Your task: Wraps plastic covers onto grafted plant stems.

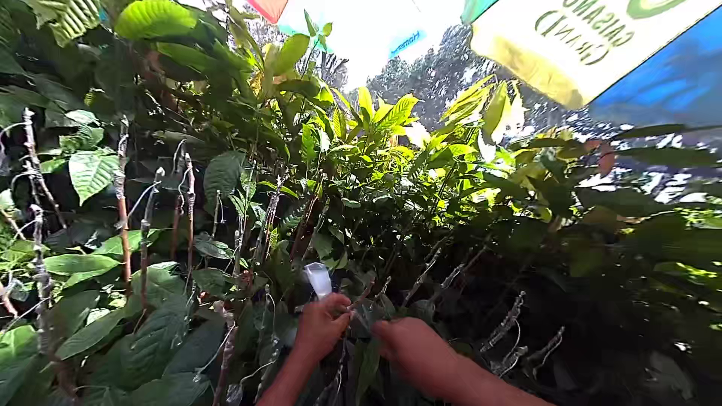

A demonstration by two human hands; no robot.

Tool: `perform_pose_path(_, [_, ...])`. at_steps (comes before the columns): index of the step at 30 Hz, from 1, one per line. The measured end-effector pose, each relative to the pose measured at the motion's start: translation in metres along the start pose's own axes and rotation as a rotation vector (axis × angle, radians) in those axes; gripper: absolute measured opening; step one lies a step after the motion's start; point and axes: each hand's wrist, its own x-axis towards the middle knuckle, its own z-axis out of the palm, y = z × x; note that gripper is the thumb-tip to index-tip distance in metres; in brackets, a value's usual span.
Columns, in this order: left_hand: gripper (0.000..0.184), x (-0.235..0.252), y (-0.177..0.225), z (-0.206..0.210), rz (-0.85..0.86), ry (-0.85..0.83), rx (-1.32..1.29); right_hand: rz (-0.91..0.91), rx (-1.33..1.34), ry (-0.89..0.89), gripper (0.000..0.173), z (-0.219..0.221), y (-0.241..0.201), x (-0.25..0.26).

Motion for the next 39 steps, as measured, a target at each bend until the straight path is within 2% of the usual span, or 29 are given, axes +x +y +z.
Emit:
perform_pose_path(2, [0.02,0.003,0.003,0.005,-0.04,0.023,-0.078,-0.227,0.018,0.016,0.041,0.006,-0.038,-0.026])
perform_pose_path(4, [0.017,-0.001,0.007,0.014,0.001,-0.06,0.027,-0.311,0.222,-0.046,0.036,-0.022,-0.051,-0.028])
perform_pose_path(5, [0.021,-0.003,0.01,0.018,0.042,-0.132,0.105,-0.305,0.33,-0.09,0.033,-0.051,-0.039,-0.017])
perform_pose_path(6, [0.023,-0.005,0.012,0.021,0.072,-0.212,0.18,-0.292,0.348,-0.125,0.037,-0.078,-0.014,-0.006])
perform_pose_path(7, [0.023,-0.008,0.016,0.021,0.081,-0.272,0.218,-0.236,0.262,-0.149,0.041,-0.094,0.011,0.002])
perform_pose_path(8, [0.024,-0.008,0.017,0.016,0.082,-0.28,0.236,-0.157,0.144,-0.111,0.041,-0.092,0.024,0.001])
perform_pose_path(10, [0.025,0.0,0.019,0.002,0.097,-0.209,0.216,-0.004,-0.038,0.003,0.034,-0.069,-0.003,-0.01])
perform_pose_path(12, [0.026,-0.005,0.024,0.009,0.118,-0.175,0.212,-0.103,0.025,0.057,0.029,-0.068,-0.03,-0.015])
perform_pose_path(14, [0.027,-0.012,0.024,0.02,0.158,-0.268,0.286,-0.23,0.053,-0.069,0.037,-0.095,-0.003,-0.006])
perform_pose_path(15, [0.027,-0.014,0.025,0.017,0.159,-0.289,0.301,-0.212,0.004,-0.101,0.039,-0.097,0.011,-0.006])
perform_pose_path(17, [0.026,-0.005,0.029,0.002,0.15,-0.221,0.289,-0.102,-0.156,-0.04,0.03,-0.086,-0.011,-0.016])
perform_pose_path(19, [0.023,-0.009,0.036,0.006,0.148,-0.176,0.287,-0.172,-0.069,-0.029,0.028,-0.086,-0.036,-0.015])
perform_pose_path(21, [0.026,-0.018,0.035,0.017,0.175,-0.245,0.353,-0.175,0.029,-0.11,0.035,-0.099,-0.008,0.006])
perform_pose_path(24, [0.029,-0.01,0.031,0.001,0.174,-0.172,0.346,-0.012,-0.089,-0.041,0.03,-0.073,0.027,0.019])
perform_pose_path(27, [0.028,-0.006,0.024,-0.012,0.13,-0.038,0.287,-0.02,0.026,0.074,0.025,-0.037,0.028,0.004])
perform_pose_path(30, [0.024,0.001,0.023,-0.015,0.076,0.033,0.199,-0.177,0.007,0.041,0.034,-0.019,-0.02,-0.034])
perform_pose_path(32, [0.024,-0.006,0.026,0.001,0.105,-0.01,0.137,-0.307,0.105,0.032,0.037,-0.026,-0.052,-0.041])
perform_pose_path(34, [0.023,-0.021,0.025,0.023,0.215,-0.049,0.094,-0.324,0.25,0.006,0.031,-0.066,-0.042,-0.023])
perform_pose_path(36, [0.024,-0.024,0.025,0.029,0.287,-0.095,0.239,-0.185,0.09,-0.051,0.037,-0.102,-0.004,-0.011])
perform_pose_path(37, [0.027,-0.021,0.025,0.021,0.294,-0.065,0.275,-0.092,-0.025,-0.02,0.035,-0.098,0.002,-0.013])
perform_pose_path(39, [0.026,-0.011,0.031,0.006,0.273,0.015,0.28,-0.067,-0.127,0.072,0.029,-0.081,-0.02,-0.023])
